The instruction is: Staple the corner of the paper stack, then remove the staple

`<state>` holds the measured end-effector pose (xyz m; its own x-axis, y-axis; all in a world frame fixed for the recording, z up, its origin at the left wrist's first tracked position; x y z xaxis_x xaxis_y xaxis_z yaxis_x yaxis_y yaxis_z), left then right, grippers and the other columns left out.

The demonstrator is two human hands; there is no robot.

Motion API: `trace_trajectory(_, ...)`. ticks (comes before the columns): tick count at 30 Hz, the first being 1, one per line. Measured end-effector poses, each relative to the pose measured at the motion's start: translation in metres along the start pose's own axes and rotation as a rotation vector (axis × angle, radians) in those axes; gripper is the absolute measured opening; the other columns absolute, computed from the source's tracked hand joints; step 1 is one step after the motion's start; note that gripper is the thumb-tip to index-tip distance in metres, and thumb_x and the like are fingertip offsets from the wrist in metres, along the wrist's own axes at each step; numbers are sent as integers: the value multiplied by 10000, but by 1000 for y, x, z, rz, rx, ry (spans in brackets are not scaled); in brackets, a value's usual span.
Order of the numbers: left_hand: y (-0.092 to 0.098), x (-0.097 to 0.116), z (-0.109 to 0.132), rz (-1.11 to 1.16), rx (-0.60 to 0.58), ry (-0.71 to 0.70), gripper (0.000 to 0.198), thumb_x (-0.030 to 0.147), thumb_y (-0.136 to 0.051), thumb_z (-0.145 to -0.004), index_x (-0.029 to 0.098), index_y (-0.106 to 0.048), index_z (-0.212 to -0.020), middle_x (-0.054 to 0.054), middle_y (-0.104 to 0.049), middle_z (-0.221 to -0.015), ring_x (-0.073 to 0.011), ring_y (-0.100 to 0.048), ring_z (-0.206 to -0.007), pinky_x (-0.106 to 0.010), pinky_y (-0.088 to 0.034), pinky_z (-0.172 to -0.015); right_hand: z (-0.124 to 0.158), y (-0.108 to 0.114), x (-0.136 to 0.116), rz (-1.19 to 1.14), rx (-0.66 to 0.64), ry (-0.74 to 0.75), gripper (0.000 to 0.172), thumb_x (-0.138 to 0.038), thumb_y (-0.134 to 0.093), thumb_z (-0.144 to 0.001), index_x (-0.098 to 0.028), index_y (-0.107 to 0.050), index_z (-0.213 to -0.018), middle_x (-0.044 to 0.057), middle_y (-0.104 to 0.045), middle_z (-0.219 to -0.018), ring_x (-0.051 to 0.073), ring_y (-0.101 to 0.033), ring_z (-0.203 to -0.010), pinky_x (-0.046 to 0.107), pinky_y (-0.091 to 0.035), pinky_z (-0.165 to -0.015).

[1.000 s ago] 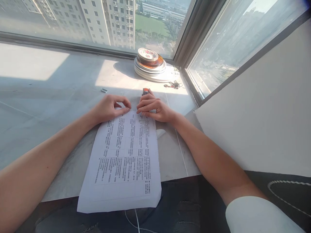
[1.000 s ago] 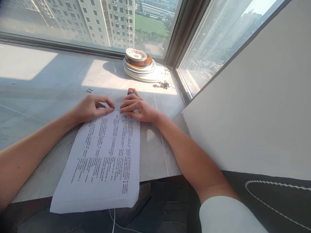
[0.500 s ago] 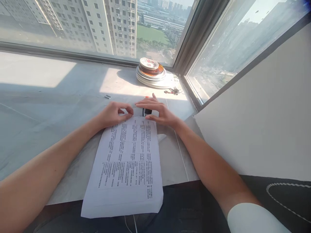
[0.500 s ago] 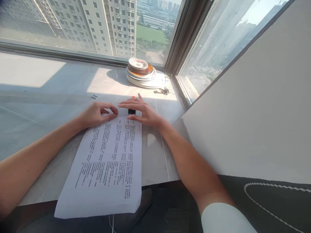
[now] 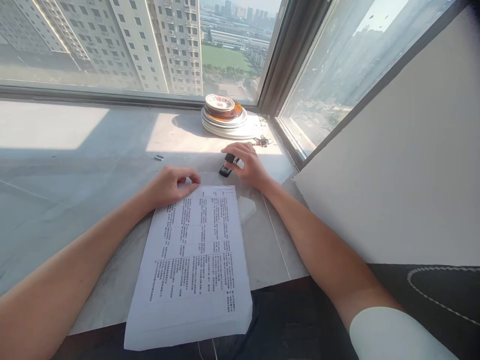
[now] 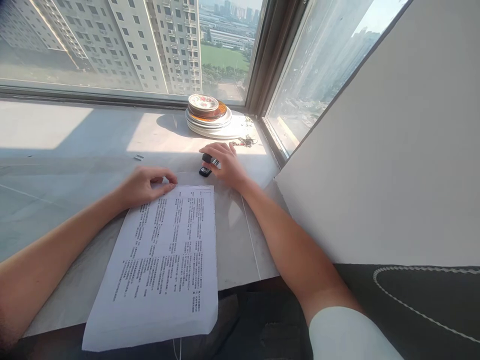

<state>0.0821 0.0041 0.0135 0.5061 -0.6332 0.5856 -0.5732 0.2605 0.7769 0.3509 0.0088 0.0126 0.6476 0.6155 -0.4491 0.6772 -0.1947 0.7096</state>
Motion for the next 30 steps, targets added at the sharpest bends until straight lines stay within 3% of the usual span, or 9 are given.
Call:
trace_trajectory(6,2,-3,2,-190,33,-31,241,335,-635,-948,259,-816,-1089,-41,-800,-975,-190,-678,-773,-369,-545,-749,-2,-2,6,151,37,-79,328,-388,-649,-1079,-354,-668,-1404,23,-741,-1358,318,-599,-1365,663,-258,-1323)
trace_trajectory(10,1,-8,-2,-164,21,-53,225,347,-632,-963,253,-807,-1067,-50,-776,-940,-207,-684,-840,-383,-549,-788,-1,-3,10,175,4,-105,410,-384,-654,-1067,-334,-624,-1473,57,-693,-1478,351,-567,-1432,727,-204,-1336)
trace_trajectory(14,0,-14,-6,-79,-30,-80,198,342,-632,-969,247,-796,-1027,-50,-736,-863,-196,-648,-778,-380,-545,-765,0,-2,16,187,-5,-128,467,-297,-620,-1052,-313,-588,-1517,85,-635,-1562,370,-532,-1467,767,-198,-1320)
trace_trajectory(17,1,-17,-8,-63,-35,-64,183,322,-621,-966,237,-773,-1023,-40,-723,-850,-182,-626,-731,-365,-533,-734,0,2,21,234,42,-157,403,-270,-608,-1037,-299,-658,-1436,102,-712,-1395,366,-588,-1354,706,-321,-1277)
trace_trajectory(21,2,-19,-8,-90,-11,-25,168,321,-611,-955,229,-747,-992,-29,-722,-851,-185,-628,-736,-349,-510,-716,2,7,27,208,116,-245,357,-340,-653,-1013,-271,-708,-1359,119,-729,-1235,350,-658,-1186,541,-543,-1074)
trace_trajectory(26,3,-17,-8,-117,22,21,202,368,-580,-964,230,-728,-963,-33,-727,-866,-204,-645,-767,-351,-497,-724,4,11,31,133,202,-323,309,-408,-710,-978,-261,-738,-1248,97,-773,-1220,325,-716,-1115,472,-581,-1009)
trace_trajectory(30,6,-21,-7,-154,53,64,203,373,-571,-968,231,-715,-966,-49,-729,-883,-222,-658,-798,-362,-509,-746,2,10,34,121,178,-345,337,-404,-715,-969,-254,-716,-1270,85,-803,-1236,324,-732,-1148,479,-577,-1035)
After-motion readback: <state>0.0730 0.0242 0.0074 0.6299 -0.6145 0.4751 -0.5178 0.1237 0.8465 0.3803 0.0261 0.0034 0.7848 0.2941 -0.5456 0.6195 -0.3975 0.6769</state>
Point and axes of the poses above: each hand's wrist, its own z-axis away from the middle knuckle, its own y-axis out of the back of the hand, x = y × z, the point moved 4 cm from there along -z, towards the middle knuckle
